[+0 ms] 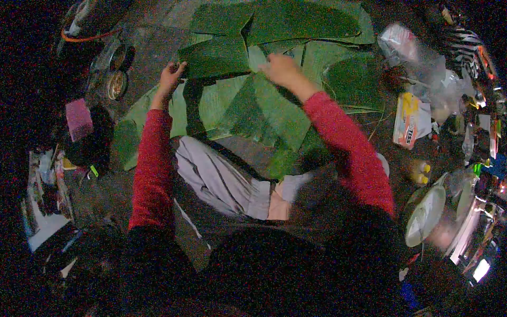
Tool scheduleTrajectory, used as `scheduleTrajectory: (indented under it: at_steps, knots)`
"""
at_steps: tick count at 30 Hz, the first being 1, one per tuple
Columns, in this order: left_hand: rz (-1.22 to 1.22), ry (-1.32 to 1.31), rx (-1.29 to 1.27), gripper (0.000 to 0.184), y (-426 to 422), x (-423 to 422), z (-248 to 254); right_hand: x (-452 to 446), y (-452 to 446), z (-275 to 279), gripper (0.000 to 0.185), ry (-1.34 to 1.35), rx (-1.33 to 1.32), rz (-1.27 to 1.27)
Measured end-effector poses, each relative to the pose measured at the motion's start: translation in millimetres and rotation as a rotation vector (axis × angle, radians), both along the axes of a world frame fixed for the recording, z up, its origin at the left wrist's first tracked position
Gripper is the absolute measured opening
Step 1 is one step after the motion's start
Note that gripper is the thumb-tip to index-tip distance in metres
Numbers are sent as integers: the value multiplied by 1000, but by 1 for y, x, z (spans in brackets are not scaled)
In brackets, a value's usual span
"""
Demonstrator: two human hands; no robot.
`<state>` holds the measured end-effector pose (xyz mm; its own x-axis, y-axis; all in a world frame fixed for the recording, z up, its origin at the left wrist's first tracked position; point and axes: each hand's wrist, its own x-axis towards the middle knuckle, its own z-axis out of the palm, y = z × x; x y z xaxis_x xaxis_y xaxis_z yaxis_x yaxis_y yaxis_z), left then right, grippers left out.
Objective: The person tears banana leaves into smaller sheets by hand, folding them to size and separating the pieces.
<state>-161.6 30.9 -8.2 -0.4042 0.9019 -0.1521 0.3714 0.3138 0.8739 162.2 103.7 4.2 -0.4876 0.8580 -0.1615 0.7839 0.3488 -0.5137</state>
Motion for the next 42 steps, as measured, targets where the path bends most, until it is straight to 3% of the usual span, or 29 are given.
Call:
scheduleTrajectory:
  at_steps: [2,8,16,23,26,28,29,31,33,35,37,42]
  knots:
    - [24,-41,14,34,5,-5,-6,-27,-11,-14,45,-100,-32,27]
    - [167,-257,111,38,-5,-18,-17,-39,-44,-36,38,28,-16,-96]
    - [4,-30,-69,34,-3,-27,-38,-1,-42,-24,39,298,-165,172]
    - [-75,-26,-80,34,-13,-21,-41,4,-45,-45,38,242,-157,185]
    - [-89,23,-195,38,-13,-25,-44,2,-48,-45,35,175,-175,220]
    - [-89,262,-273,38,-10,-16,-37,5,-52,-44,34,147,-106,187]
    - [-91,261,-272,38,-6,-9,-32,5,-54,-43,34,146,-105,185]
    - [7,1216,305,42,2,7,-20,0,-59,-39,34,9,-66,139]
    - [-217,970,198,43,16,63,27,-8,-64,-36,34,-15,-45,94]
    - [-561,977,441,44,21,106,9,-14,-70,-35,33,-43,-21,48]
    - [-614,1068,379,48,21,130,-47,-18,-72,-36,32,-45,58,37]
    - [-504,958,280,50,9,146,-72,-20,-78,-58,24,-28,148,48]
